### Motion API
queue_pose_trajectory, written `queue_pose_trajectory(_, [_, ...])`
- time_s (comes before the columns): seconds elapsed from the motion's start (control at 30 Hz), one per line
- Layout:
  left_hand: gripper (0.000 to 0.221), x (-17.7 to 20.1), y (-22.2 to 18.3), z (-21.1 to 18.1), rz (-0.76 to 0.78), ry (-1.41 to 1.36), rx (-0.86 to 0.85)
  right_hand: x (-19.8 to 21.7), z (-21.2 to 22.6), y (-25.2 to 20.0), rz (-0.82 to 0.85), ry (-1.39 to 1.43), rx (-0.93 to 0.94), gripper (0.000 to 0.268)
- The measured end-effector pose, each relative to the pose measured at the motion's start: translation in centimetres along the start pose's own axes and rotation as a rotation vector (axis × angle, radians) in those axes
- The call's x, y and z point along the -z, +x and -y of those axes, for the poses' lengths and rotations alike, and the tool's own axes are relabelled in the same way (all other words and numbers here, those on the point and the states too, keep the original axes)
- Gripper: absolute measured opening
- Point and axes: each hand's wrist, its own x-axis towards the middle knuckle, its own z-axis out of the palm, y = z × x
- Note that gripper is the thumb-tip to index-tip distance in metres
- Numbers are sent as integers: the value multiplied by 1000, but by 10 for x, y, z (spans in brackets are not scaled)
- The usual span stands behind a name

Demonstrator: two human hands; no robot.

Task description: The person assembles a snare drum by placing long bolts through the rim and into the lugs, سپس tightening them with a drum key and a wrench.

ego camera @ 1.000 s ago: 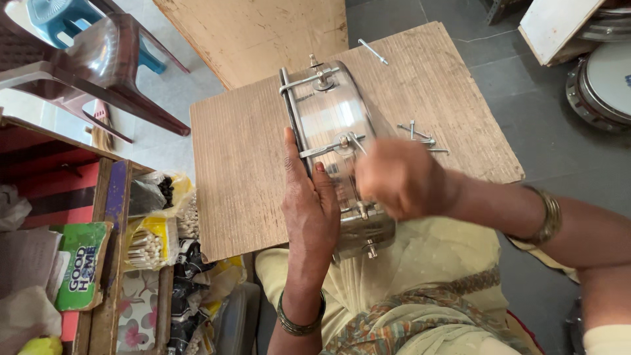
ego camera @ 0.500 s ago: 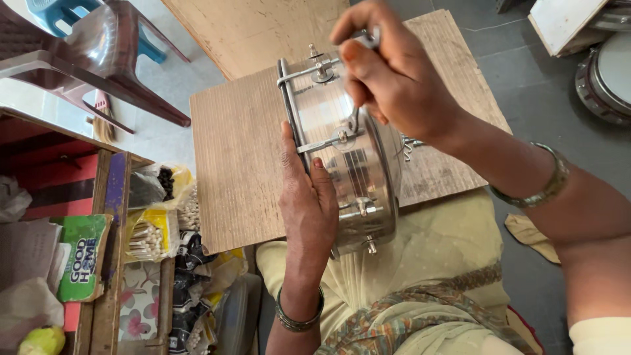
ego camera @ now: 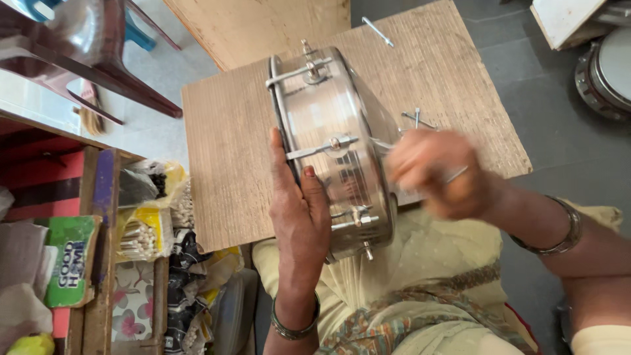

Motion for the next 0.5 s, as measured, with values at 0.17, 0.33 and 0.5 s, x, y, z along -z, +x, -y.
queue_pose_trajectory(0.17, [59, 3, 1, 2, 1, -5, 7, 60, -72, -79, -608, -4, -528, 13])
queue_pose_trajectory(0.33, [58, 0, -1, 1, -7, 5, -50, 45, -179, -190, -358, -338, -1475, 22])
queue_pose_trajectory(0.5, [60, -2, 0, 2, -25, -2, -73, 35, -198, -221, -248, -341, -1673, 50])
